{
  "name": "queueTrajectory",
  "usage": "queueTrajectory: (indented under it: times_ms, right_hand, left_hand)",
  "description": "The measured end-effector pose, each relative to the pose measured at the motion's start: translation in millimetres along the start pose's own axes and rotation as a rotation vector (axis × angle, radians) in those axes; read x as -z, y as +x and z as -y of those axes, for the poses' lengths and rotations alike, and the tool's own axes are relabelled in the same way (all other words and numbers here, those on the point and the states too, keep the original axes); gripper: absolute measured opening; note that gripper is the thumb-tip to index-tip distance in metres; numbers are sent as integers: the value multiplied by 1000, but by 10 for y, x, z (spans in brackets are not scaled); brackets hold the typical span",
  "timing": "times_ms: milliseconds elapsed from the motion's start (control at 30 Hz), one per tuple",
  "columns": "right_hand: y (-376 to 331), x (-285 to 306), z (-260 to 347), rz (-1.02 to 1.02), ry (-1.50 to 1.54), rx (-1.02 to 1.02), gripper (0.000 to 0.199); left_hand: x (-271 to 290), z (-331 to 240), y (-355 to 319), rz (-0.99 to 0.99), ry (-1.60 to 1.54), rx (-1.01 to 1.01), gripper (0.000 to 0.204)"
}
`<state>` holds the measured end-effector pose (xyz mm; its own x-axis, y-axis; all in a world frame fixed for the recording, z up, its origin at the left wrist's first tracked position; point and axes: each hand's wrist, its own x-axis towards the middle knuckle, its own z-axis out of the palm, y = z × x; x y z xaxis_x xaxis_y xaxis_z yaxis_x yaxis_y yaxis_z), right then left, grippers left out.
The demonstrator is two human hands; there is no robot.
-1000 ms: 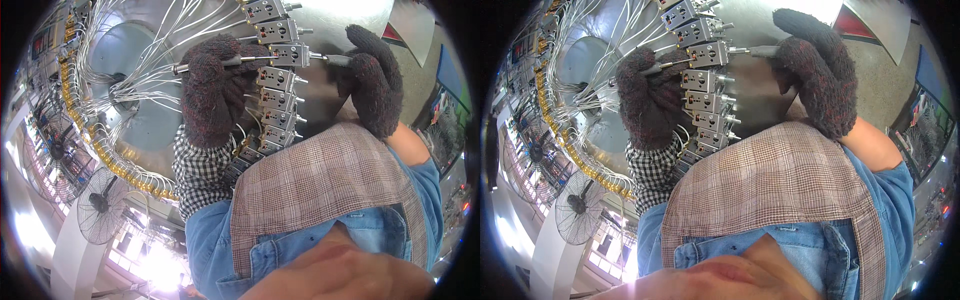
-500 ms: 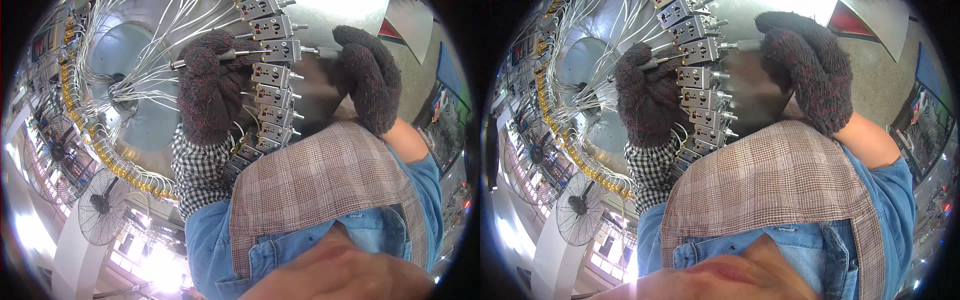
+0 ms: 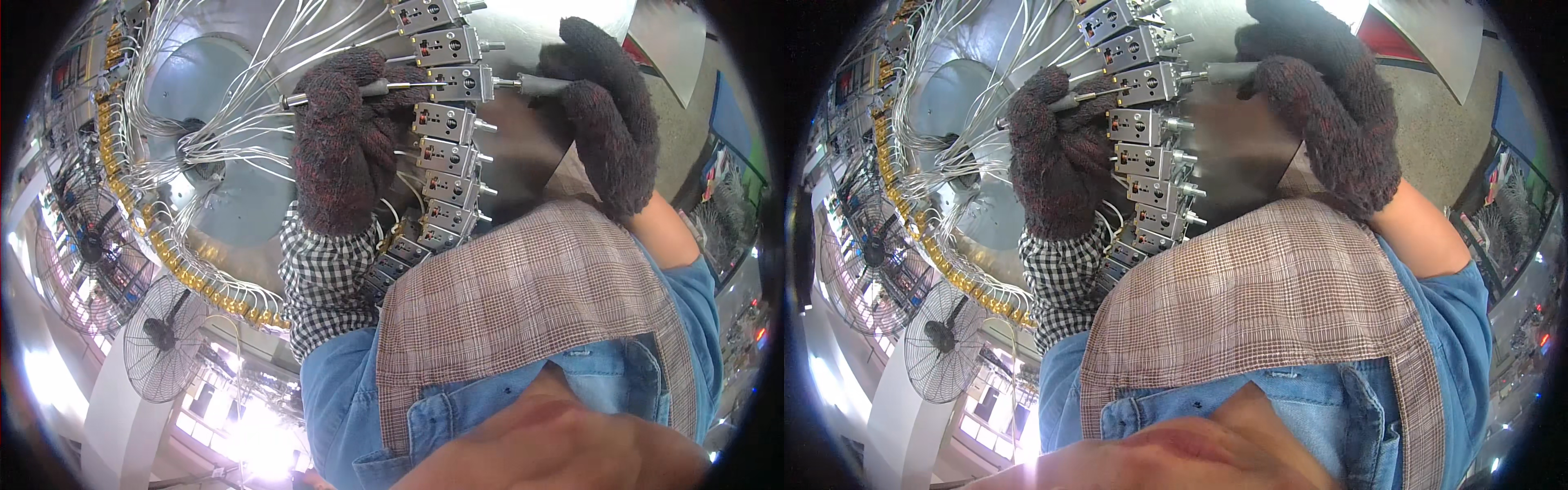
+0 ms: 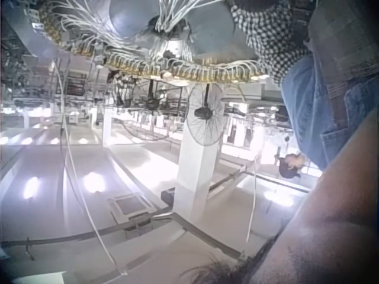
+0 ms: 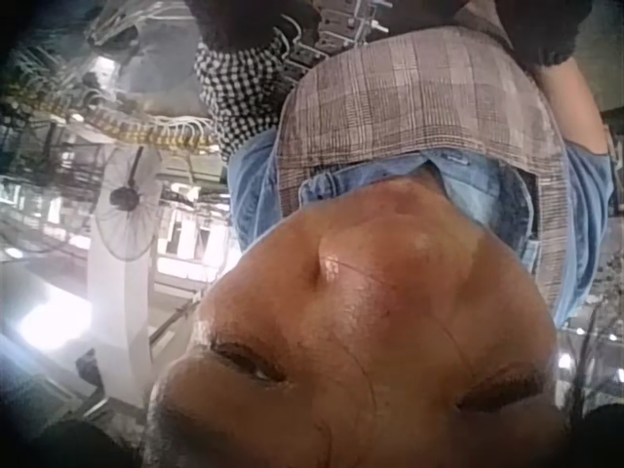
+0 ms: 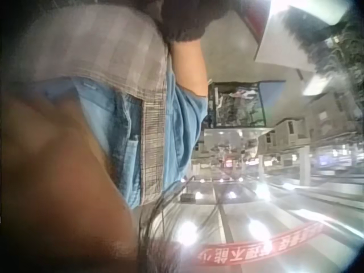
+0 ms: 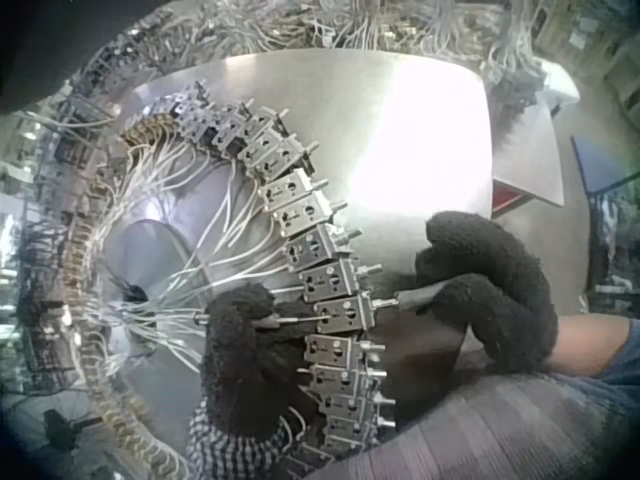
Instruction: Assembling small electronic components onto a circular mechanical fixture.
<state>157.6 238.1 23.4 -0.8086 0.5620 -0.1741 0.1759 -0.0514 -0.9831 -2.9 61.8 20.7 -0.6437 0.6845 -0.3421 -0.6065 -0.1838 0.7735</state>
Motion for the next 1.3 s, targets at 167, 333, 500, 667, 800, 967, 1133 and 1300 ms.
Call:
queueTrajectory:
  times_ms: [167, 333, 500, 667, 800, 967, 1133, 1300]
  right_hand:
    - [107, 163, -153, 38, -729, 657, 31]
    - [17, 16, 38, 3, 258, -112, 29]
    - [88, 96, -86, -12, -832, 583, 35]
    - [84, 54, -32, 9, -735, 419, 41]
    - [163, 71, -88, -3, -819, 598, 40]
    - [34, 112, -245, 10, -219, 274, 33]
    - [-16, 52, -32, -21, -13, -90, 35]
    - [-32, 33, 28, 3, -75, 29, 38]
  left_hand:
    - [-28, 2, 16, 31, -29, 6, 38]
    - [-4, 6, 4, 17, 58, -26, 41]
    - [-115, -38, -7, -69, 46, 22, 38]
    - [-93, -61, -13, -81, 93, 57, 38]
    - [-92, -76, -6, -29, 66, 67, 37]
    - [-127, -41, 10, -88, 52, 48, 37]
    - [-98, -28, 17, -88, 30, 53, 38]
    - [-73, -17, 8, -44, -25, 25, 36]
